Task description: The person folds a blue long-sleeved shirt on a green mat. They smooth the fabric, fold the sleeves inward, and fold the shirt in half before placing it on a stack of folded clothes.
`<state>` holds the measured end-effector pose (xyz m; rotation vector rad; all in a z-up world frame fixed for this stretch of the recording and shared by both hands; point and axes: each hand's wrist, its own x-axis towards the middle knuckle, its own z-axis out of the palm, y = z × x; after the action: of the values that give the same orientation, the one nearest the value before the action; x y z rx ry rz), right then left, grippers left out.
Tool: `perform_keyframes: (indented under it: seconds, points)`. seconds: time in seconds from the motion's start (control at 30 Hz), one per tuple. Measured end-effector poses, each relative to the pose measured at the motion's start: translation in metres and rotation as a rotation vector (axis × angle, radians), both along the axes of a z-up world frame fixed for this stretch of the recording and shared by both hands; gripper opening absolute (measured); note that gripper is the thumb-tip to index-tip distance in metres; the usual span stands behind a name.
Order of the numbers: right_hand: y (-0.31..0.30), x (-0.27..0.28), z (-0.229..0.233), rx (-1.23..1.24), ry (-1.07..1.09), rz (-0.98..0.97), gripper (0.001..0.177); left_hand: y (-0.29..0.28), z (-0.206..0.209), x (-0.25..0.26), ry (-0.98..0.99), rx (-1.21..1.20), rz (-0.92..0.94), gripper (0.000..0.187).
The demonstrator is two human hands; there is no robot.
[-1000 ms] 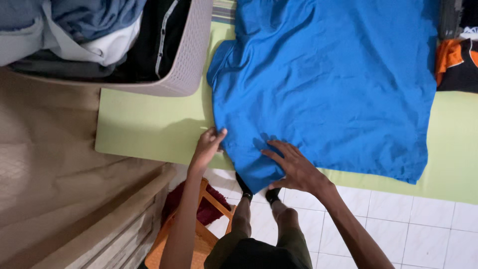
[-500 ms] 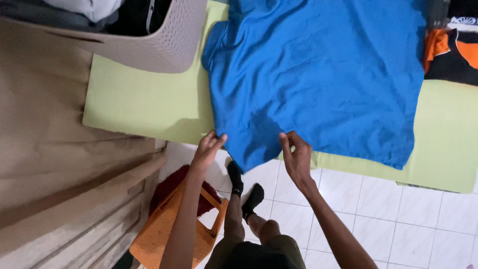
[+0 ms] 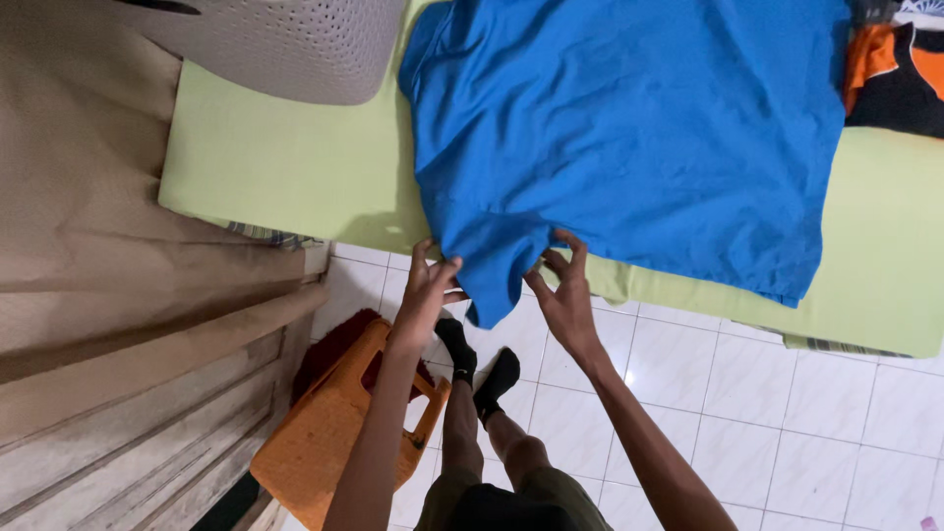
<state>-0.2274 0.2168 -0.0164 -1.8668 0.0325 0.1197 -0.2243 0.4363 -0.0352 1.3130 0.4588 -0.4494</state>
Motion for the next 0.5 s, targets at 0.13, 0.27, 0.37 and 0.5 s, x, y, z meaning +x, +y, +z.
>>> perform_keyframes:
  seconds: [0.13, 0.27, 0.37, 0.5]
  points:
    - [0.018, -0.02, 0.006, 0.378, 0.213, -0.028, 0.071, -0.01, 0.008, -0.001, 0.005, -0.256, 0.18, 0.077]
    - [0.026, -0.026, 0.014, 0.226, 0.272, -0.082, 0.072, -0.009, 0.021, -0.001, 0.024, -0.26, 0.279, 0.075]
    - [0.023, -0.032, 0.016, 0.105, 0.279, -0.092, 0.054, -0.006, 0.032, -0.002, 0.038, -0.14, 0.277, 0.072]
    - [0.026, -0.034, 0.013, 0.528, 0.34, -0.335, 0.046, -0.009, 0.044, 0.002, 0.029, -0.212, 0.286, 0.073]
